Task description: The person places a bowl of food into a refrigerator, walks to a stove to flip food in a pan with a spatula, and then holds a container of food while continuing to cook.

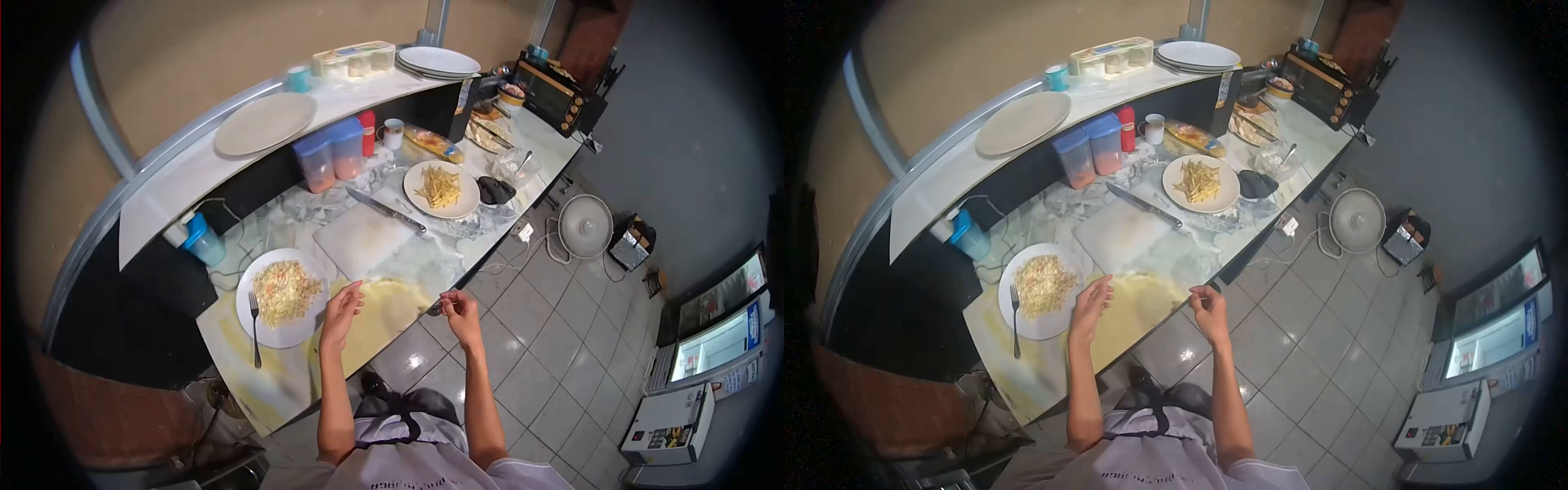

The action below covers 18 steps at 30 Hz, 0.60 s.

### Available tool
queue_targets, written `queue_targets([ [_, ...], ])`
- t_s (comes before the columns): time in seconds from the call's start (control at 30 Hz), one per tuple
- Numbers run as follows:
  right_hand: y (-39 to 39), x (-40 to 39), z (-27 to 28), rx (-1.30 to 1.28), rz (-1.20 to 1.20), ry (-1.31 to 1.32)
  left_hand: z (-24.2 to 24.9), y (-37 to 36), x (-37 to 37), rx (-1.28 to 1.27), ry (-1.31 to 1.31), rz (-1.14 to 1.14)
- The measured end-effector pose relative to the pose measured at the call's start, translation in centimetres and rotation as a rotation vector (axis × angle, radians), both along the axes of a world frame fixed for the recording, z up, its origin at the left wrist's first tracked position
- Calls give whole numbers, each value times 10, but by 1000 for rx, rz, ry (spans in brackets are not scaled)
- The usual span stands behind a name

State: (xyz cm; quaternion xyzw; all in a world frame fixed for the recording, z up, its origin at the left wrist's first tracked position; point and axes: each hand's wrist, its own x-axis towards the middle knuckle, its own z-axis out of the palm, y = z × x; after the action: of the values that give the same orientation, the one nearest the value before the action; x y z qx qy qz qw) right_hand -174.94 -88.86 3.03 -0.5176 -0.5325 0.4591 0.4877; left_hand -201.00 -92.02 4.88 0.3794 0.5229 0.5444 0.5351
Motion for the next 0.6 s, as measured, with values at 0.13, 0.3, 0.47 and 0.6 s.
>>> queue_targets([
  [0.13, 45, 3, -12, -15, 4, -123, -17, 43, 10, -40, 76, -75],
  [0.3, 118, -8, -11, -20, 62, -304, -40, 91, 23, 35, 115, -53],
  [0.47, 188, -24, -13, 241, 165, -462, -30, 134, 35, 61, 357, 25],
  [0.6, 230, -33, -11, 429, 226, -595, -52, 160, 37, 183, 691, 116],
])
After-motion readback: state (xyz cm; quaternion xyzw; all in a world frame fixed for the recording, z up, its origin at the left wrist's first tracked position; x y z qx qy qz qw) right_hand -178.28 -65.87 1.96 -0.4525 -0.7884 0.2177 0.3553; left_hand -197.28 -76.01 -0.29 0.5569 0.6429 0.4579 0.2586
